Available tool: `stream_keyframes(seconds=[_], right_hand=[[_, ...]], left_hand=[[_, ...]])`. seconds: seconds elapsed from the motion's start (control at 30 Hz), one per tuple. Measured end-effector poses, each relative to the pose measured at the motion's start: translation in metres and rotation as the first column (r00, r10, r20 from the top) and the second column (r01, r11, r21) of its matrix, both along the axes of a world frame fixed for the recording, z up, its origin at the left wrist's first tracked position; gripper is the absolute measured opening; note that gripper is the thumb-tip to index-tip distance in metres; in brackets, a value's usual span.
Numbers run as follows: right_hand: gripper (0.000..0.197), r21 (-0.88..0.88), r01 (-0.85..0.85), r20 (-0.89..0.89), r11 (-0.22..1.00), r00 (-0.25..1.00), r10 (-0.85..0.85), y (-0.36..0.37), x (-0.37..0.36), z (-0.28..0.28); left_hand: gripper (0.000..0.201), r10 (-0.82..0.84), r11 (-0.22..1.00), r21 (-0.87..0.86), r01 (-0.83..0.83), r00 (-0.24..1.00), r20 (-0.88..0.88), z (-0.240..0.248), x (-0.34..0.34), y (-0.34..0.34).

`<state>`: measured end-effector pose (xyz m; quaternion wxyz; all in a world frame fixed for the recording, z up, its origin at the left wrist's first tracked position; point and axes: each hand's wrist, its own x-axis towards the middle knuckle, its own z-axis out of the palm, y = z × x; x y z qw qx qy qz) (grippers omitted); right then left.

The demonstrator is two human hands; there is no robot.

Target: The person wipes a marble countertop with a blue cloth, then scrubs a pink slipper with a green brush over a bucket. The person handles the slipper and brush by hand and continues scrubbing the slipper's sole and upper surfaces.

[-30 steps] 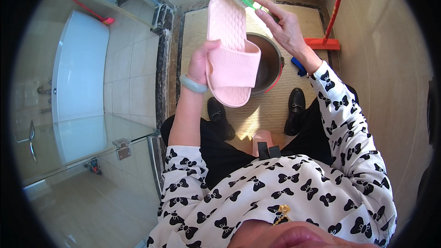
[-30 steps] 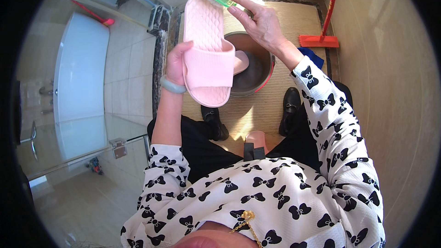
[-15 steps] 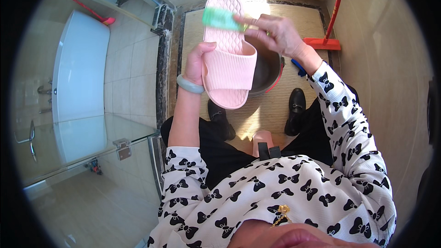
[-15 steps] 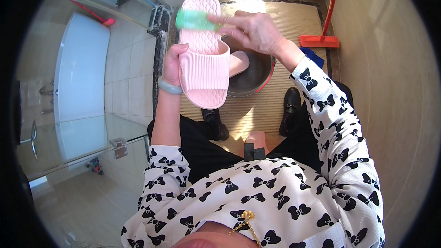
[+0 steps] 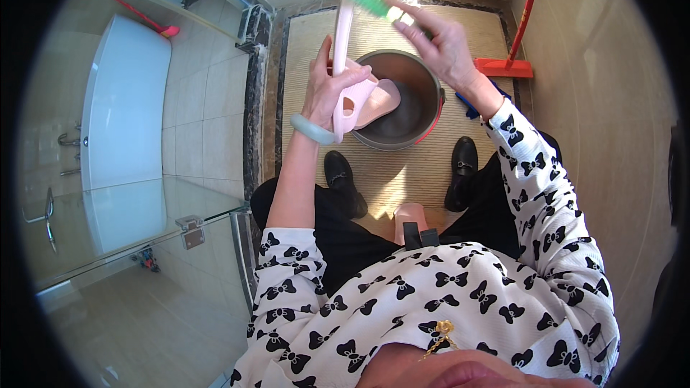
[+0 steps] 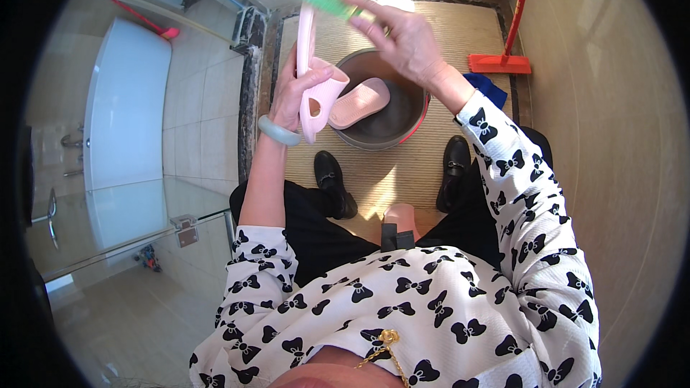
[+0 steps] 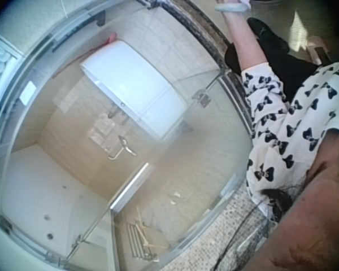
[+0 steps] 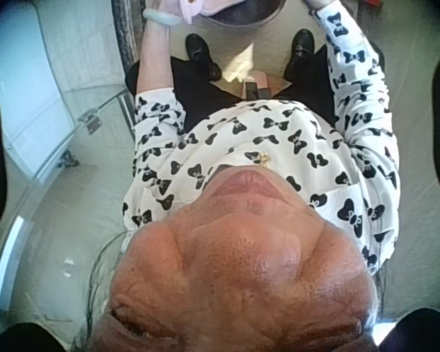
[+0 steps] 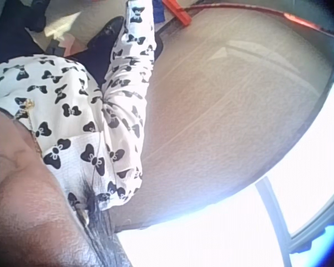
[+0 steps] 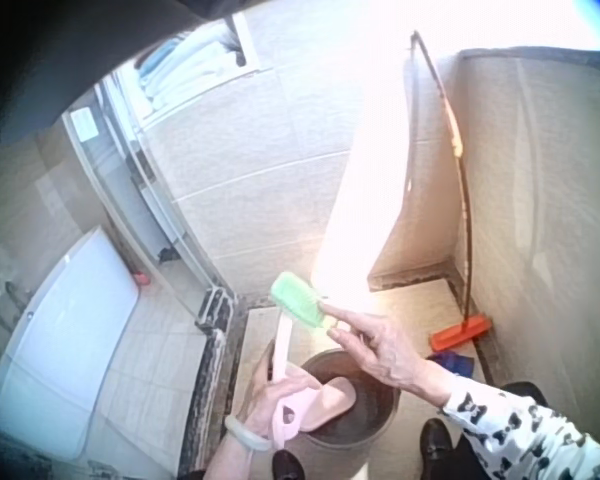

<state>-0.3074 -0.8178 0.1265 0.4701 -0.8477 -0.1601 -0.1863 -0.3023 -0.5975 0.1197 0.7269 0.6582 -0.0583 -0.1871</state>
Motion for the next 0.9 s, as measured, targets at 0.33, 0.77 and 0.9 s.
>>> stream_keyframes(seconds=[0.33, 0.77, 0.9], right_hand=[[0.037, -0.347, 0.209, 0.056, 0.914, 0.978, -0.203, 0.002, -0.003, 0.003], [0.04, -0.294, 0.097, 0.103, 0.951, 0.992, -0.07, 0.007, -0.003, 0.002], [0.041, -0.28, 0.095, -0.031, 0.955, 0.994, -0.108, 0.011, -0.004, -0.009]], left_hand=[[0.089, -0.102, 0.241, 0.769, -0.592, 0.773, 0.627, 0.001, -0.012, -0.005], [0.085, -0.305, 0.091, 0.678, -0.729, 0.628, 0.716, 0.005, -0.016, -0.009], [0.086, -0.339, 0.198, 0.703, -0.683, 0.626, 0.703, 0.001, -0.015, -0.009]])
